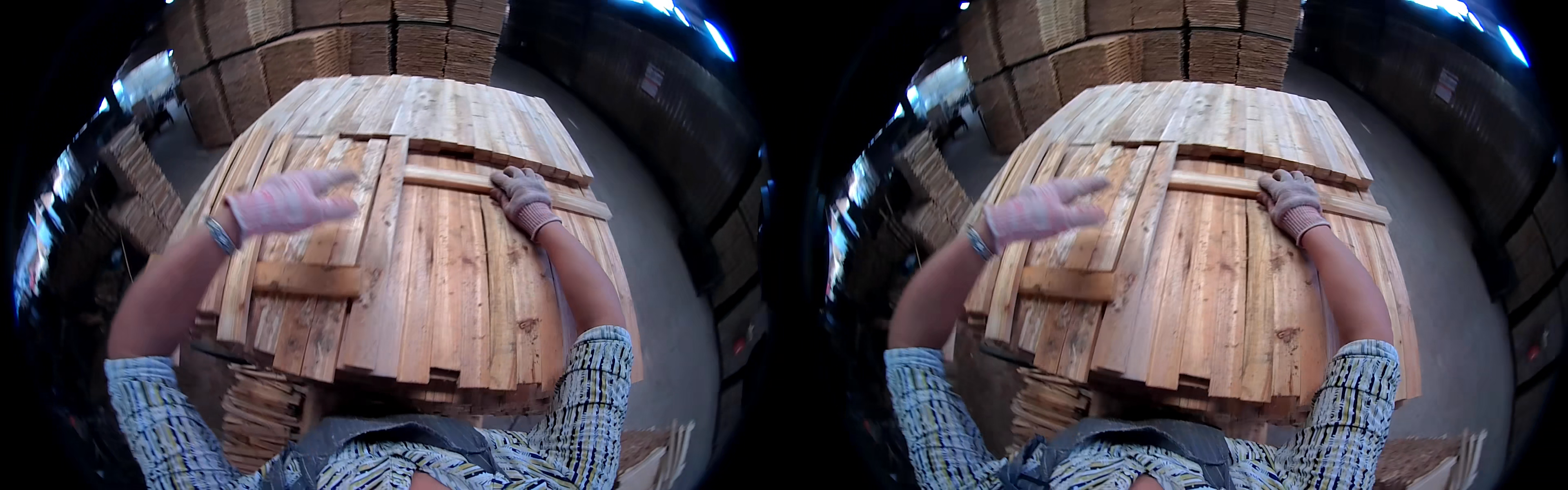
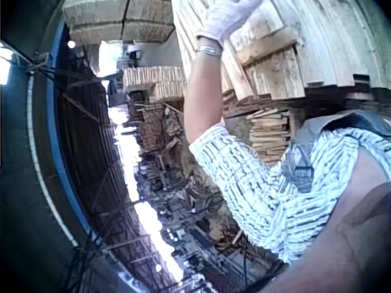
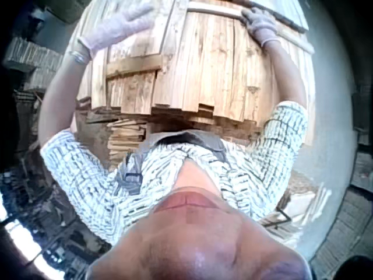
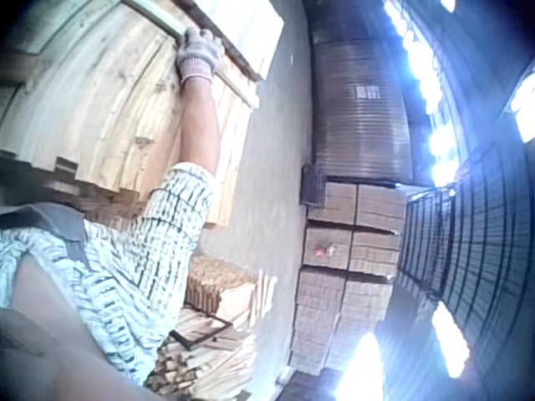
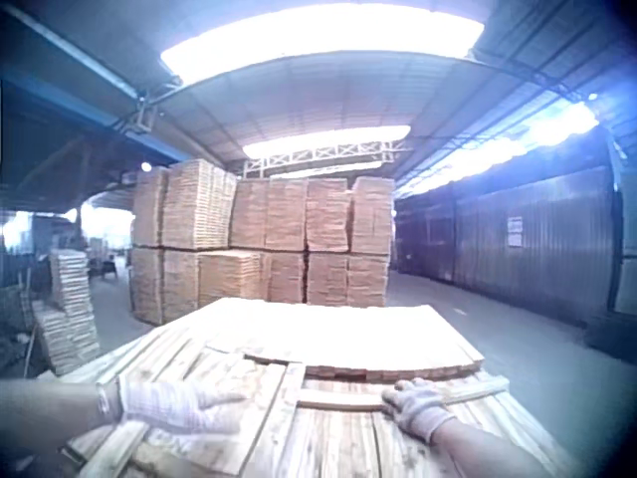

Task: The person stacks wooden planks in a warehouse by picking up individual planks and placing them onto a growing pile. They repeatedly lift planks from a lower area and arrange them on top of the stack, occasionally adjusting the alignment of the pile.

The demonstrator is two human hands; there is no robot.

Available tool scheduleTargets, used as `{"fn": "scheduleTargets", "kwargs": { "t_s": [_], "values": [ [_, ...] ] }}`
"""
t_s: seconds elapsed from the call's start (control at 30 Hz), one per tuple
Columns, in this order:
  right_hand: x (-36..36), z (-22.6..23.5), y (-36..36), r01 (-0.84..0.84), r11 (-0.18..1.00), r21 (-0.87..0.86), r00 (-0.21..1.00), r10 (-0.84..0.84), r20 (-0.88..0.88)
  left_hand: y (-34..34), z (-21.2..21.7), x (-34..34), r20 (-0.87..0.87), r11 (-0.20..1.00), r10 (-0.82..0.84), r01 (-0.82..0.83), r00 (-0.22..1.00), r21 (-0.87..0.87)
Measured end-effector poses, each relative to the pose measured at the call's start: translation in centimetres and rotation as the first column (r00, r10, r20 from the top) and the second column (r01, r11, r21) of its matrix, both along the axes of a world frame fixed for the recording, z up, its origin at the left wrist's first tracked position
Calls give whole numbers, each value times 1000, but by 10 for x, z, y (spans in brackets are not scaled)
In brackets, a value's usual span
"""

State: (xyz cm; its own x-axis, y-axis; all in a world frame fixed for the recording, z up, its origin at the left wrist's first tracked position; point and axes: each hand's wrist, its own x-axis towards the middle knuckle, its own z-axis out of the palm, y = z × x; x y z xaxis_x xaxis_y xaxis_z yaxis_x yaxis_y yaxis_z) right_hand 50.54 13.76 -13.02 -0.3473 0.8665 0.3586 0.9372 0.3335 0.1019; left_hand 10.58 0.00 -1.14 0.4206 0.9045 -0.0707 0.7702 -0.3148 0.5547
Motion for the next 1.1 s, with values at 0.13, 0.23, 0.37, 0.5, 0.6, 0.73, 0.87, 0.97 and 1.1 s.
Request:
{"fn": "scheduleTargets", "kwargs": {
  "t_s": [0.13,0.23,0.37,0.5,0.6,0.73,0.87,0.97,1.1],
  "values": [
    [-34,16,-7,162,984,-78,973,-146,181,-34,20,-102,-214,878,451,-387,867,281],
    [-61,35,-16,283,952,-115,949,-261,175,-45,19,-161,-281,830,557,-533,782,162],
    [-125,49,-2,-83,972,-218,911,-15,-413,-46,-44,-207,-350,799,586,-592,731,103],
    [-202,5,-55,-177,924,-338,816,-54,-576,-45,-71,-222,-115,783,622,-614,774,102],
    [-237,-36,-70,13,999,-37,763,-34,-646,-40,-78,-221,-13,792,602,-595,798,135],
    [-246,-17,-89,83,993,-78,867,-111,-485,-37,-80,-221,33,791,601,-600,798,120],
    [-259,16,-103,-130,991,45,865,135,-483,-38,-87,-227,90,799,579,-586,810,134],
    [-304,48,-132,-425,903,-67,734,301,-609,-52,-68,-211,-16,769,633,-626,774,127],
    [-382,54,-117,-502,769,-395,668,55,-742,-41,-77,-224,246,806,534,-575,809,141]
  ]
}}
